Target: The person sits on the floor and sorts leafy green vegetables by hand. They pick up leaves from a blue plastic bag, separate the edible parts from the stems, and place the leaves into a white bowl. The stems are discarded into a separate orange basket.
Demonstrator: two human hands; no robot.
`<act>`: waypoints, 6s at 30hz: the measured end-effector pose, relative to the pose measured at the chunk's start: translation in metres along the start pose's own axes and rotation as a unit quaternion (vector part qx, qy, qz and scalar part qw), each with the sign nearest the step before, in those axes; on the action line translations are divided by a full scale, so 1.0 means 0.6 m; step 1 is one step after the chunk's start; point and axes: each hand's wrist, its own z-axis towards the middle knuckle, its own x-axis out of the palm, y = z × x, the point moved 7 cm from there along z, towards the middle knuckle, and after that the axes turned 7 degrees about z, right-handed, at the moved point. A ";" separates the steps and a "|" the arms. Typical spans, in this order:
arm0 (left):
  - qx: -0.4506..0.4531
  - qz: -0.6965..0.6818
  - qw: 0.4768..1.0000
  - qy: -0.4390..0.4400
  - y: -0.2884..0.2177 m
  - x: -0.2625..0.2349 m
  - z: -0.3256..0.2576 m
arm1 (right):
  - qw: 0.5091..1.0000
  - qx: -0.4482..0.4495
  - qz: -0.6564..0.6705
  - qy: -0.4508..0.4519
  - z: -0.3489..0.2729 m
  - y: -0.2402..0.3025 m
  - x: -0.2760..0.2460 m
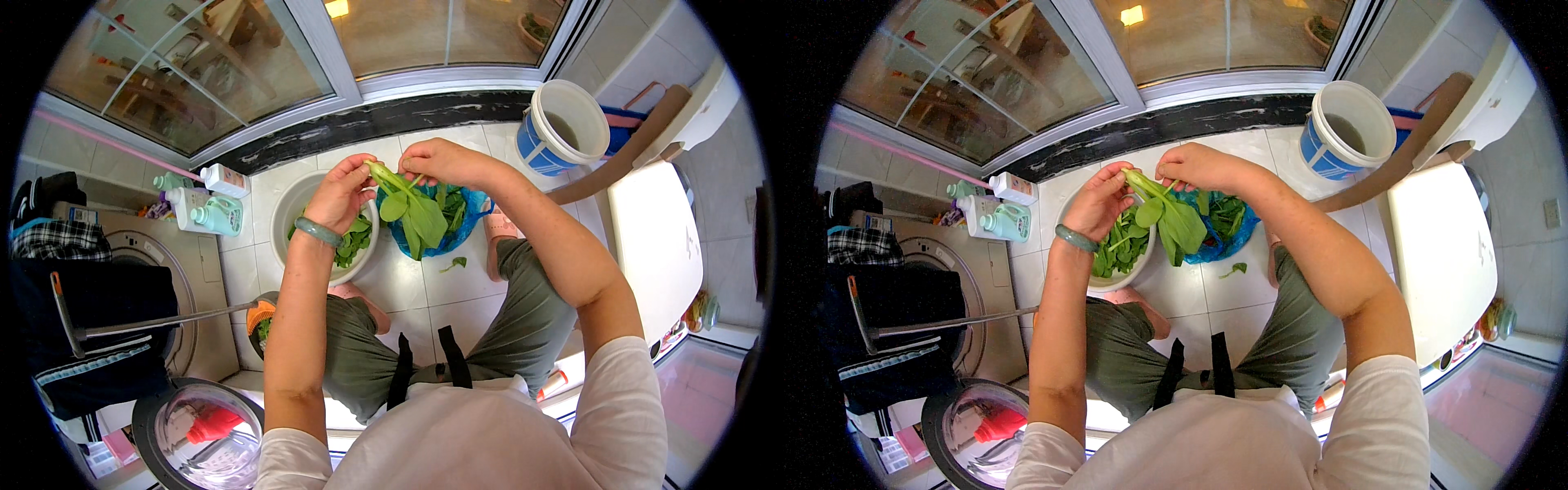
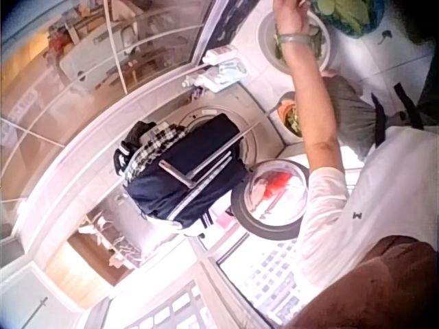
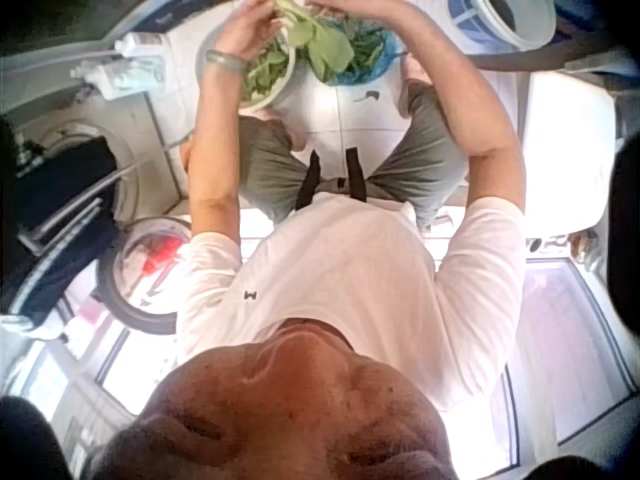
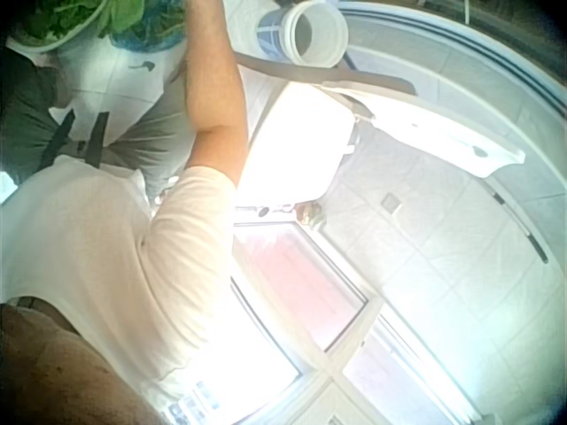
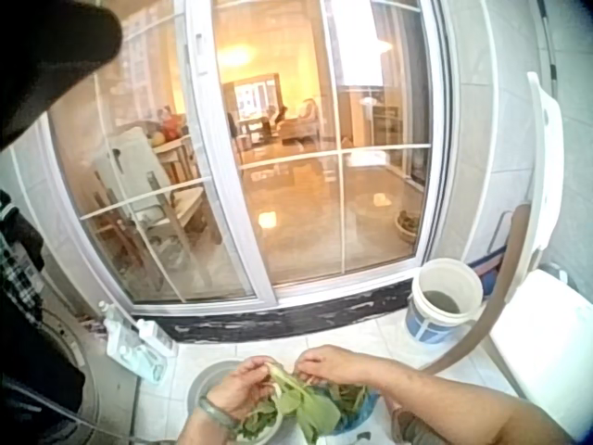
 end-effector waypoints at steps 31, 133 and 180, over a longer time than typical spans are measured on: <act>-0.093 -0.363 0.917 -0.133 0.102 -0.025 0.048 | 0.902 -0.280 -0.307 -0.114 -0.032 0.111 0.066; 0.109 0.057 0.992 -0.027 -0.053 0.040 -0.033 | 0.985 -0.007 0.173 -0.015 0.001 0.027 0.033; 0.243 0.449 0.853 -0.105 -0.072 0.049 -0.049 | 0.998 -0.020 -0.051 0.043 -0.023 0.050 0.069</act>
